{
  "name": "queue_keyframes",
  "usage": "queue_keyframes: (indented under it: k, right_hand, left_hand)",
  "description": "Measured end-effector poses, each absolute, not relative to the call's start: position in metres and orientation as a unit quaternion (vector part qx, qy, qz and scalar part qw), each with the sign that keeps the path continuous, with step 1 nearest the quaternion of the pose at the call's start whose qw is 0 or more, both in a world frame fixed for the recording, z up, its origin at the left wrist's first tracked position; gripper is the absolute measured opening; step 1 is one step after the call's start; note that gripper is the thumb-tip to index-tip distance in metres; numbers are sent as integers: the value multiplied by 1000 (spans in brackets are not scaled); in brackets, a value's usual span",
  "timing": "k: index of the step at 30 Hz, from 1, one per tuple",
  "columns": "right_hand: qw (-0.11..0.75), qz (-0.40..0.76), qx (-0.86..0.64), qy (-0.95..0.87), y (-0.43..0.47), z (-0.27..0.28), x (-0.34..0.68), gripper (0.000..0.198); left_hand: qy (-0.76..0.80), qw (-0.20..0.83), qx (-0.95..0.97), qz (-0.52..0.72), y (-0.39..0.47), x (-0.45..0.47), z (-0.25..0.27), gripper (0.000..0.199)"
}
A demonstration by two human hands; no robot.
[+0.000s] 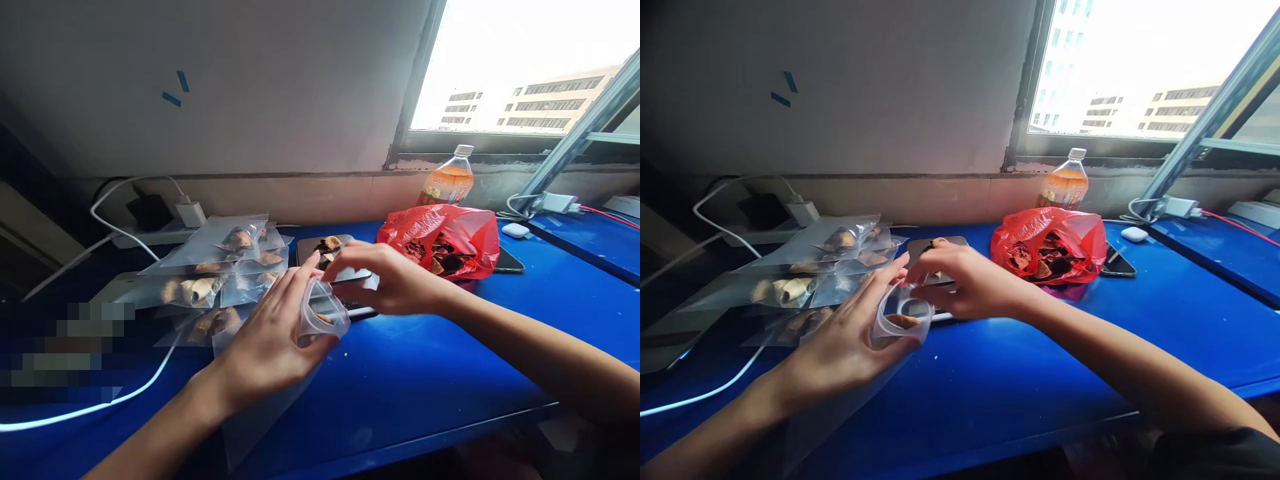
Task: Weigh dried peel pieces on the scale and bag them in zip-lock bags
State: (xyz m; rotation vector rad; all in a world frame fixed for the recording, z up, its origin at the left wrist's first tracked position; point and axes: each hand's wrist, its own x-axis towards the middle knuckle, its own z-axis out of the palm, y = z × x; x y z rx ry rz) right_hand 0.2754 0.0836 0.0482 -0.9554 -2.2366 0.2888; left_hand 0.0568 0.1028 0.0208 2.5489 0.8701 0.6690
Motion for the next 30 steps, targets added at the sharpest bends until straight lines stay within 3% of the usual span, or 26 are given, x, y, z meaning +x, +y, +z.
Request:
queue_keyframes:
  k: [2, 5, 8, 11, 15, 19, 24, 30]
  right_hand:
    - [379, 59, -462, -800, 95, 42, 280, 13]
    - [336, -13, -580, -742, 113, 26, 280, 20]
    - [287, -51, -590, -753, 124, 13, 274, 14]
    - [299, -69, -580, -755, 122, 10, 271, 13]
    - [377, -25, -556, -740, 98, 24, 264, 10]
    - [379, 55, -463, -800, 76, 48, 254, 14]
    - [459, 84, -486, -739, 98, 54, 276, 27]
    - [343, 53, -576, -740, 158, 18, 298, 23]
  left_hand:
    - [319, 189, 897, 240, 104, 58, 21, 78]
    - [332, 195, 888, 250, 107, 58, 21, 72]
    - [338, 196, 886, 251, 109, 57, 19, 67]
    - [347, 196, 884, 244, 110, 57, 19, 67]
    - [354, 189, 883, 242, 112, 57, 18, 76]
    - [348, 186, 879, 266, 113, 55, 19, 84]
    - [333, 209, 865, 314, 111, 54, 22, 78]
    - [320, 264, 843, 344, 109, 55, 24, 80]
